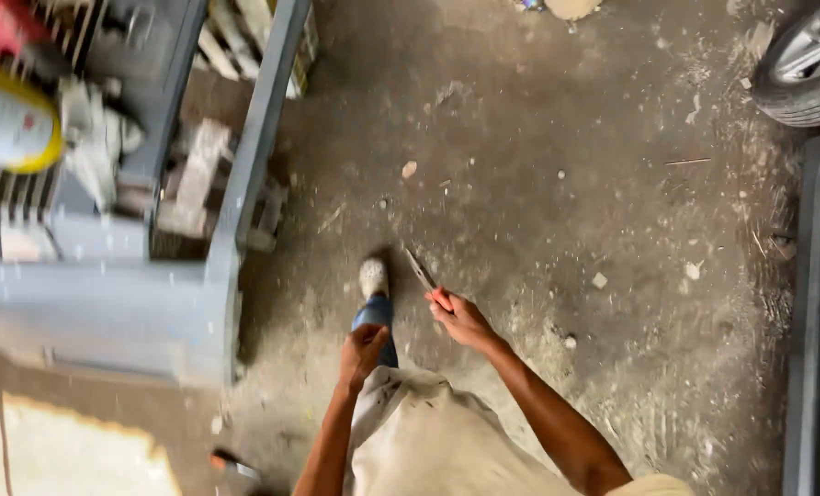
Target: The person uses pliers to scrape and remove material from the surface of a black car bumper. They repeatedly dip the pliers into a small container of liquid on the ground and apply it to the bumper while working on the damaged area.
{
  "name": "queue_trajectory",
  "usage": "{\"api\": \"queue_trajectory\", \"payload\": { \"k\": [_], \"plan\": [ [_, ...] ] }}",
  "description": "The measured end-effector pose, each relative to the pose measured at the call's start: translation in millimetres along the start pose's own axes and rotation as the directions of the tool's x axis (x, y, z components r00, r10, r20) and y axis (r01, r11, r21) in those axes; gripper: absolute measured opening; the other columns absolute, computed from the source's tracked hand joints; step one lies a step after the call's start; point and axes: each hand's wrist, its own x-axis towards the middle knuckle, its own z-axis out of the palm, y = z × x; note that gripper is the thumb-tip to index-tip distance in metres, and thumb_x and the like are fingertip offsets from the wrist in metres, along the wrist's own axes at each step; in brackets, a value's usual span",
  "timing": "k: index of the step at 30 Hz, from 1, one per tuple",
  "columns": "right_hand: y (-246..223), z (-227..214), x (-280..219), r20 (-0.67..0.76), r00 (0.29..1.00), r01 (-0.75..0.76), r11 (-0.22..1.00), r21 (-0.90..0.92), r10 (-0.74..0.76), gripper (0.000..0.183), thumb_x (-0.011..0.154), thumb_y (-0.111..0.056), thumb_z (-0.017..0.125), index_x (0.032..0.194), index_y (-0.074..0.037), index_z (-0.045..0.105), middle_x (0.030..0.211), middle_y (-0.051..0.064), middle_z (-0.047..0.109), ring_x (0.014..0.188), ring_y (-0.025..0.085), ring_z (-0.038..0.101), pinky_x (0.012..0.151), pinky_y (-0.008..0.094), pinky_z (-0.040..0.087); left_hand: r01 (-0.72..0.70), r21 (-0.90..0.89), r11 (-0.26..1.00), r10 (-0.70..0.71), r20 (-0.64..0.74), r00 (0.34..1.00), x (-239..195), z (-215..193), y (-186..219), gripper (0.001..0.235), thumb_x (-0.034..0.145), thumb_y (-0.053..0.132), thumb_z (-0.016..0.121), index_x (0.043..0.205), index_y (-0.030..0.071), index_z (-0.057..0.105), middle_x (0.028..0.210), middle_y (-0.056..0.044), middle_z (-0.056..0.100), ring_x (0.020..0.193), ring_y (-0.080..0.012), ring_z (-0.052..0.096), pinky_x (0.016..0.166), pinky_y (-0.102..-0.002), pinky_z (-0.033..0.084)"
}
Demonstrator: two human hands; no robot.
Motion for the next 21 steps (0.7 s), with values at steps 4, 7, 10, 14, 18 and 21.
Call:
{"api": "queue_trajectory", "payload": {
  "k": [4,7,10,14,18,21],
  "plan": [
    [-19,-89,121,-0.025,0.996,-0.085,0.996,0.030,0.085,0.021,0.103,-0.022,0.059,0.105,-0.002,0.053,0.134,0.008,0.071,0.097,0.015,0.065,0.086,0.031,0.056,-0.009,0.088,0.996,0.008,0.010,1.000,122,-17,124,0.041,0.088,0.036,0.075,0.115,0.005,0.074,0.101,-0.011,0.080,0.095,-0.0177,0.076,0.085,-0.032,0.058],
    [-41,-148,198,-0.116,0.993,-0.010,0.980,0.201,0.034,0.024,0.104,-0.022,0.060,0.103,0.001,0.054,0.135,0.009,0.068,0.108,0.013,0.066,0.090,0.031,0.057,0.055,0.165,0.985,-0.064,0.050,0.997,206,-27,228,0.038,0.090,0.036,0.072,0.111,0.006,0.076,0.098,-0.011,0.080,0.090,-0.0196,0.077,0.080,-0.034,0.059],
    [-81,-199,273,-0.233,0.963,-0.078,0.968,0.239,0.135,0.027,0.103,-0.025,0.058,0.114,0.001,0.059,0.128,0.008,0.069,0.101,0.013,0.067,0.088,0.031,0.056,-0.063,0.105,0.992,0.051,0.107,0.993,311,-26,295,0.037,0.091,0.036,0.072,0.109,0.004,0.076,0.093,-0.012,0.081,0.087,-0.0202,0.078,0.079,-0.033,0.060],
    [-98,-273,408,-0.312,0.931,-0.163,0.981,0.109,0.189,0.034,0.103,-0.028,0.058,0.123,-0.001,0.063,0.111,0.009,0.072,0.089,0.014,0.068,0.083,0.030,0.055,-0.219,0.061,0.974,0.213,0.093,0.973,472,-9,387,0.035,0.093,0.033,0.072,0.107,0.001,0.075,0.094,-0.012,0.080,0.089,-0.0173,0.078,0.081,-0.032,0.060],
    [-113,-347,557,-0.300,0.935,-0.173,0.981,0.083,0.190,0.033,0.102,-0.027,0.058,0.121,-0.001,0.063,0.106,0.009,0.071,0.082,0.015,0.066,0.078,0.031,0.056,-0.096,0.074,0.993,0.085,0.145,0.986,624,15,451,0.036,0.092,0.031,0.073,0.114,0.003,0.075,0.093,-0.012,0.080,0.084,-0.0225,0.071,0.072,-0.036,0.056],
    [-207,-399,668,-0.309,0.931,-0.191,0.981,0.037,0.193,0.026,0.098,-0.023,0.059,0.114,-0.002,0.062,0.113,0.009,0.075,0.085,0.017,0.068,0.079,0.032,0.056,-0.143,0.192,0.971,0.108,0.182,0.977,719,19,520,0.036,0.096,0.036,0.068,0.114,0.006,0.077,0.102,-0.004,0.078,0.090,-0.0154,0.077,0.082,-0.028,0.060]
  ]
}}
